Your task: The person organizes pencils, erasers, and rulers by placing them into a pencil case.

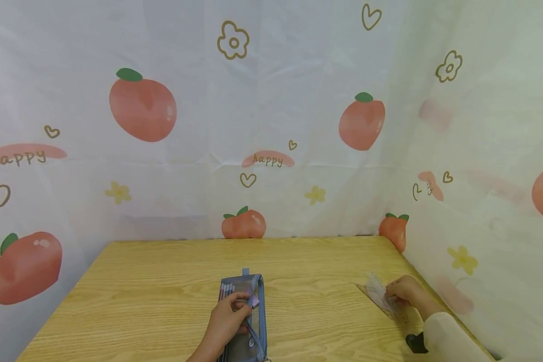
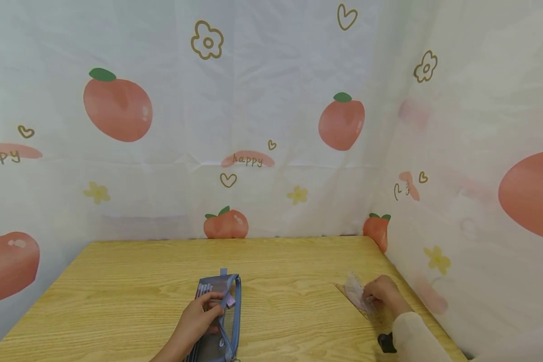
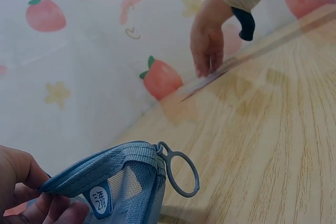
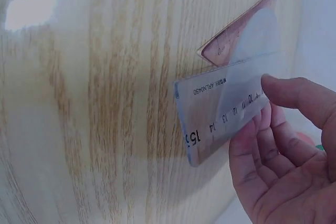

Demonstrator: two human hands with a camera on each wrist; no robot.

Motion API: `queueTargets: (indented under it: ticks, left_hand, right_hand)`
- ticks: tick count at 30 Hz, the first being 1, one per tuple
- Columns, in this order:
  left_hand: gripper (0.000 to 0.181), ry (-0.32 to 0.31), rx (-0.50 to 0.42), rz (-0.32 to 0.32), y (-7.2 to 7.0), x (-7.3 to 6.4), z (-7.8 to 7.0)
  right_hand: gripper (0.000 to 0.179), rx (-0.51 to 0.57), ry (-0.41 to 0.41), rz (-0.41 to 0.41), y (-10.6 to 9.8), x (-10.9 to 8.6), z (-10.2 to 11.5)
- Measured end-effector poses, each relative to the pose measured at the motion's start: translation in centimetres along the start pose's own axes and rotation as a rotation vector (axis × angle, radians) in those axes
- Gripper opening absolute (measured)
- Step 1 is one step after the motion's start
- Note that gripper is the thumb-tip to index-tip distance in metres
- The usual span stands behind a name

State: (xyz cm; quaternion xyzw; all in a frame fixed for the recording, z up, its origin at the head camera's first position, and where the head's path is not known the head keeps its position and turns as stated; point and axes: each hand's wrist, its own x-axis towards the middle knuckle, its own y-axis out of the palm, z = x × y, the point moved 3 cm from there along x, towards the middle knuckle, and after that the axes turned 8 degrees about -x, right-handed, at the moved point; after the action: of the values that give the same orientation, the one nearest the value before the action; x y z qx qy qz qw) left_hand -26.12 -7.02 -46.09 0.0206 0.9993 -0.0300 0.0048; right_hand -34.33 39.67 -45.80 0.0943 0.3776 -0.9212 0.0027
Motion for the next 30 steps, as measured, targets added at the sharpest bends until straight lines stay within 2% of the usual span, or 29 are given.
queueTargets:
  ticks: [6,11,14,19,23,26,30]
  left_hand:
    - [0.037,-0.005,0.000,-0.009,0.1,0.0,0.0]
    - [0.037,-0.001,0.015,-0.017,0.1,0.1,0.1]
    - [0.037,0.002,0.018,-0.017,0.1,0.1,0.1]
    - [0.037,0.000,0.018,-0.016,0.1,0.0,0.0]
    - [0.037,-0.009,0.017,-0.017,0.1,0.0,0.0]
    - [0.037,-0.016,0.009,-0.012,0.1,0.0,0.0]
    - [0.037,-0.020,-0.003,-0.001,0.1,0.0,0.0]
  right_hand:
    - [0.008,0.081,0.045,-0.030,0.0,-1.2,1.3]
    - [0.028,0.102,0.063,-0.007,0.2,-1.7,2.1]
    - [0.030,0.150,0.067,0.008,0.6,-1.8,2.3]
    - [0.023,0.306,0.017,0.096,1.5,-2.1,2.7]
    - [0.022,0.446,-0.058,0.260,2.5,-2.3,3.4]
    - [0.023,0.475,-0.096,0.352,3.5,-2.3,4.1]
    - [0.026,0.479,-0.102,0.373,5.0,-2.5,5.0]
